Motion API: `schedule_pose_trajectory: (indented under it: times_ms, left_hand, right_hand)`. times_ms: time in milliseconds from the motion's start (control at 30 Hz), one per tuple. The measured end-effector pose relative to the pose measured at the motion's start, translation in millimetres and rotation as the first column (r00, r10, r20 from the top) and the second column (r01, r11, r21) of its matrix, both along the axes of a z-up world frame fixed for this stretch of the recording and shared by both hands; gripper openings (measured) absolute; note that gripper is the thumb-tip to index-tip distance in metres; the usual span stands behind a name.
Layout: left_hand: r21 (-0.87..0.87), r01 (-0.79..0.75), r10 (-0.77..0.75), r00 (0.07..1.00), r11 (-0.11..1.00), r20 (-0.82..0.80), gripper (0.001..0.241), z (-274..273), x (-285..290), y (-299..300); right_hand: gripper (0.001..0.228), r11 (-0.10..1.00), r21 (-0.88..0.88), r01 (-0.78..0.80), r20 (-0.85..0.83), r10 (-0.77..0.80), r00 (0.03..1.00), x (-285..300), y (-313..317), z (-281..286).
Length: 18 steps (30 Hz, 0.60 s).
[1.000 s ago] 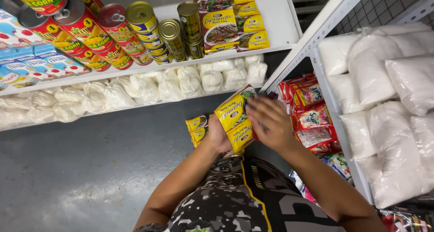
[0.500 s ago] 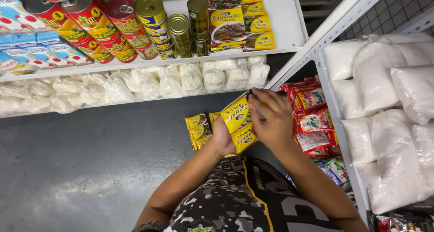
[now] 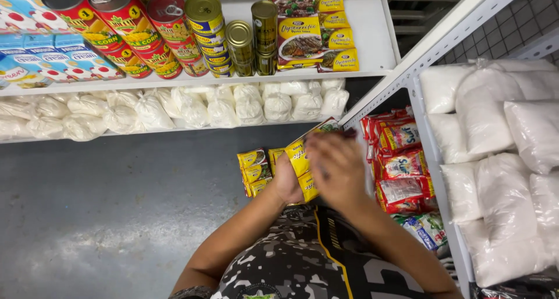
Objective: The person wipes down and organizes condiment sauce packets on a grocery store shelf.
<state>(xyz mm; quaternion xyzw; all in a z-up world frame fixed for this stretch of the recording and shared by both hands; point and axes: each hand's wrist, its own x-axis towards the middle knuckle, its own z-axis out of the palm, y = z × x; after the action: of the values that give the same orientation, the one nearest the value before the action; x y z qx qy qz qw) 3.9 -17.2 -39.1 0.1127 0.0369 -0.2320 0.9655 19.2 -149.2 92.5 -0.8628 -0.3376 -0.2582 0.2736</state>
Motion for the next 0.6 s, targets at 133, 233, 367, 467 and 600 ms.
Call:
schedule_pose_trajectory:
  times_ms: [133, 233, 367, 467, 600]
  left_hand:
    - [0.044, 0.001, -0.005, 0.996, 0.999, 0.09, 0.057, 63, -5, 3]
    - [0.059, -0.042, 0.035, 0.992, 0.997, 0.121, 0.06, 37, -3, -3]
    - [-0.058, -0.012, 0.015, 0.998, 0.998, 0.056, 0.059, -8, -18, -15]
    - [-0.048, -0.004, 0.009, 0.996, 0.999, 0.093, 0.059, 25, -12, -13]
    - [-0.015, 0.016, -0.016, 0.999, 1.0, 0.05, 0.061, 14, -22, -18]
  right_hand:
    - [0.019, 0.966, -0.036, -0.256, 0.022, 0.257, 0.966, -19, -5, -4]
    - [0.021, 0.939, -0.043, -0.341, 0.064, 0.343, 0.937, 1, -21, -5]
    - [0.017, 1.0, 0.004, -0.029, -0.046, 0.029, 0.999, 4, -10, 2]
    - [0.019, 0.991, 0.025, -0.129, 0.014, 0.129, 0.992, -9, 5, 3]
    - [0.019, 0.919, 0.016, -0.393, -0.027, 0.393, 0.919, -19, -3, -3]
